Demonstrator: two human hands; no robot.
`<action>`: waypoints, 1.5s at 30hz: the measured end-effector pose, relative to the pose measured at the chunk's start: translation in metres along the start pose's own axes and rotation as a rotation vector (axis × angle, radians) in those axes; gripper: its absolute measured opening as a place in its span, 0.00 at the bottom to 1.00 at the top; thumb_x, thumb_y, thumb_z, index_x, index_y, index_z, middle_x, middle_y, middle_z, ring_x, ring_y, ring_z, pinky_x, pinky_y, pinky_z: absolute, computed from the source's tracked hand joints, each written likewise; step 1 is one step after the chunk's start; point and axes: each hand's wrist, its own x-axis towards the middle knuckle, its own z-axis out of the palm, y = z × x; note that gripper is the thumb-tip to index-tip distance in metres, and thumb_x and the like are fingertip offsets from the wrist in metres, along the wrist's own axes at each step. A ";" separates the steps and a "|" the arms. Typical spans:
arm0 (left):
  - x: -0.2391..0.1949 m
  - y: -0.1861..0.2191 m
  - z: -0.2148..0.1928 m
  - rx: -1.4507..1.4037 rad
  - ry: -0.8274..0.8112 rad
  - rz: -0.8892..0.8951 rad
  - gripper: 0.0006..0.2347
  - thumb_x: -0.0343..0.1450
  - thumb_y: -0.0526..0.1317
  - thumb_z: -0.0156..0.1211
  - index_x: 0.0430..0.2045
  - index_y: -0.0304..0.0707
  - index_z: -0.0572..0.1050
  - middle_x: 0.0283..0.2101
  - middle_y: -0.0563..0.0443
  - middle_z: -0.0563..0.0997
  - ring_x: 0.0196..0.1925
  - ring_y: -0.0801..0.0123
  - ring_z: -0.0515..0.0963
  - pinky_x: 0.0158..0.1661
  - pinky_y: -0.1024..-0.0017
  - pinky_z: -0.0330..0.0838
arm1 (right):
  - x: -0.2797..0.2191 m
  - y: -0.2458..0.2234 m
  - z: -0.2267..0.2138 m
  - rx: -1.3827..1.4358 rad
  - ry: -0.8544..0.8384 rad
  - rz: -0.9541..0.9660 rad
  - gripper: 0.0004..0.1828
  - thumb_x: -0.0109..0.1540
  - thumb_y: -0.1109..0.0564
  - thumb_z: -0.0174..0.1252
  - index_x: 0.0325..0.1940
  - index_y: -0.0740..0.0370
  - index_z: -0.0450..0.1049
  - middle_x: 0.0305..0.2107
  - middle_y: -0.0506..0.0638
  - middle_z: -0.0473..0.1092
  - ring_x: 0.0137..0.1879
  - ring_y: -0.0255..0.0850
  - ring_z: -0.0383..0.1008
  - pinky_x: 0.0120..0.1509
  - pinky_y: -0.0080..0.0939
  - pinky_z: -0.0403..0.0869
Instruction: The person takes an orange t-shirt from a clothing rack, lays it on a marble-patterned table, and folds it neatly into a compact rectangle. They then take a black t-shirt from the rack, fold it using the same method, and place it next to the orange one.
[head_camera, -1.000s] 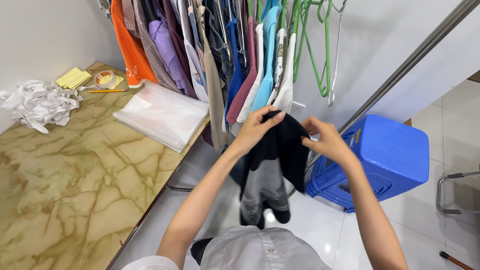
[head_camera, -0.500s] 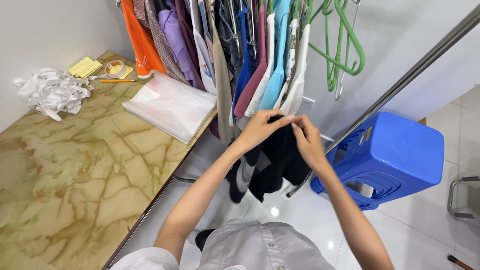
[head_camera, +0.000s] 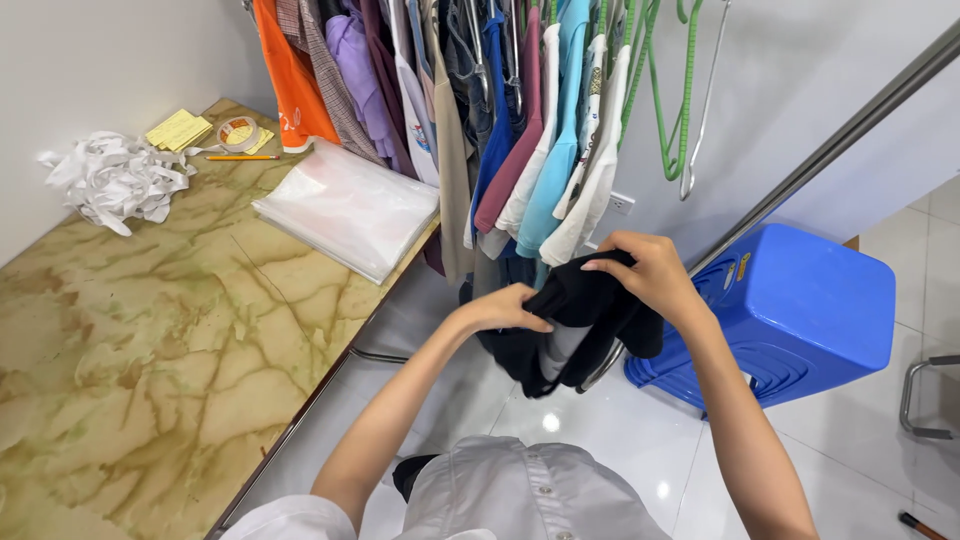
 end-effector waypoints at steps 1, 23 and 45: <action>0.004 -0.008 -0.002 0.001 -0.006 0.003 0.11 0.63 0.45 0.73 0.31 0.40 0.82 0.29 0.53 0.83 0.32 0.71 0.80 0.34 0.75 0.73 | -0.001 0.002 -0.004 -0.004 0.003 0.004 0.06 0.57 0.61 0.69 0.31 0.63 0.78 0.21 0.54 0.78 0.27 0.44 0.78 0.33 0.37 0.74; -0.073 -0.025 -0.080 0.016 0.698 0.072 0.13 0.60 0.46 0.78 0.22 0.47 0.75 0.18 0.62 0.76 0.24 0.79 0.71 0.31 0.81 0.63 | -0.033 0.106 -0.027 -0.297 0.139 0.121 0.29 0.57 0.52 0.73 0.23 0.57 0.55 0.07 0.48 0.56 0.17 0.44 0.58 0.29 0.36 0.59; -0.124 0.024 -0.076 -0.008 1.122 0.217 0.05 0.68 0.44 0.73 0.34 0.54 0.86 0.20 0.58 0.72 0.25 0.82 0.69 0.30 0.82 0.65 | -0.007 0.063 -0.027 0.088 -0.377 0.411 0.12 0.52 0.59 0.74 0.38 0.62 0.81 0.24 0.57 0.80 0.34 0.47 0.75 0.44 0.47 0.73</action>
